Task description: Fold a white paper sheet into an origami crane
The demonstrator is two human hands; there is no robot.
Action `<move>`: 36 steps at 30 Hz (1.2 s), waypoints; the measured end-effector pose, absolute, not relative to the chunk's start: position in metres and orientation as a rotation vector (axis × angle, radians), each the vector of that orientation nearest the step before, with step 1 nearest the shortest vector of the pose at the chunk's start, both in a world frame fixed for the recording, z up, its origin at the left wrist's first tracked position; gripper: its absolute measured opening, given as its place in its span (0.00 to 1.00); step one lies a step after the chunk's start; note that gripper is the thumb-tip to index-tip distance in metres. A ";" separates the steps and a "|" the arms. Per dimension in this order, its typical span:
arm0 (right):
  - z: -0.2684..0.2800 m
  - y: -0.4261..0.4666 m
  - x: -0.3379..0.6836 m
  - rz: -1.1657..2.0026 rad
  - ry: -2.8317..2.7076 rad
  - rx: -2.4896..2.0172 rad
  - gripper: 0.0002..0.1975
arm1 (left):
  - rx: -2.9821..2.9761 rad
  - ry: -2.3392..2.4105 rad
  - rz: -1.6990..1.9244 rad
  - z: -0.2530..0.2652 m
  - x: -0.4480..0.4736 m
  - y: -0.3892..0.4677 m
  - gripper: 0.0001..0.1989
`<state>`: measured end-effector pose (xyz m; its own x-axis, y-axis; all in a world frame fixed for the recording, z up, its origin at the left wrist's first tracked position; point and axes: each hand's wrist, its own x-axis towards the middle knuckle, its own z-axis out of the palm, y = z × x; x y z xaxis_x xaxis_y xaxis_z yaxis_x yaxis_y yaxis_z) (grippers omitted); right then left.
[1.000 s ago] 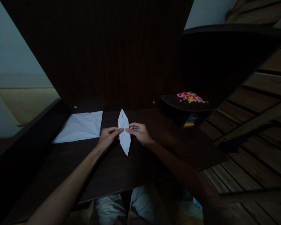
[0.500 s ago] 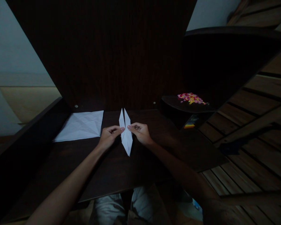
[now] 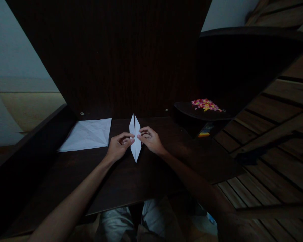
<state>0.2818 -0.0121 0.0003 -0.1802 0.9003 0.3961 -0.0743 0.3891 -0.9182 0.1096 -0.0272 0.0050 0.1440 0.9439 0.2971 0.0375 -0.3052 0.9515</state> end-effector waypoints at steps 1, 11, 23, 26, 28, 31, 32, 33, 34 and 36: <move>0.000 -0.012 0.283 1.044 -1.510 -0.785 0.13 | 1.518 0.983 1.289 0.005 0.109 -0.027 0.13; -0.002 -0.009 0.288 1.040 -1.496 -0.841 0.15 | 1.433 0.853 1.137 0.005 0.109 -0.029 0.22; 0.000 -0.006 0.293 1.125 -1.558 -0.803 0.18 | 1.593 0.812 1.159 0.010 0.100 -0.027 0.26; 0.000 -0.007 0.292 1.099 -1.549 -0.809 0.18 | 1.585 0.799 1.119 0.010 0.098 -0.027 0.27; 0.000 -0.008 0.292 1.062 -1.559 -0.796 0.18 | 1.592 0.795 1.107 0.011 0.097 -0.028 0.27; 0.000 -0.009 0.291 1.033 -1.577 -0.779 0.18 | 1.595 0.793 1.111 0.013 0.097 -0.028 0.27; 0.000 -0.009 0.291 1.034 -1.575 -0.779 0.18 | 1.591 0.797 1.116 0.013 0.097 -0.028 0.28; 0.000 -0.009 0.291 1.041 -1.568 -0.783 0.19 | 1.585 0.803 1.122 0.014 0.098 -0.029 0.28; 0.000 -0.009 0.290 1.051 -1.556 -0.788 0.19 | 1.578 0.810 1.135 0.014 0.099 -0.029 0.27; -0.002 -0.008 0.289 1.069 -1.527 -0.796 0.18 | 1.562 0.837 1.164 0.015 0.100 -0.029 0.26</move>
<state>0.2895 -0.0084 -0.0019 -0.2181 0.8996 0.3783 -0.0475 0.3774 -0.9248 0.1002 -0.0287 0.0149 0.3039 0.9107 0.2796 -0.0257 -0.2855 0.9580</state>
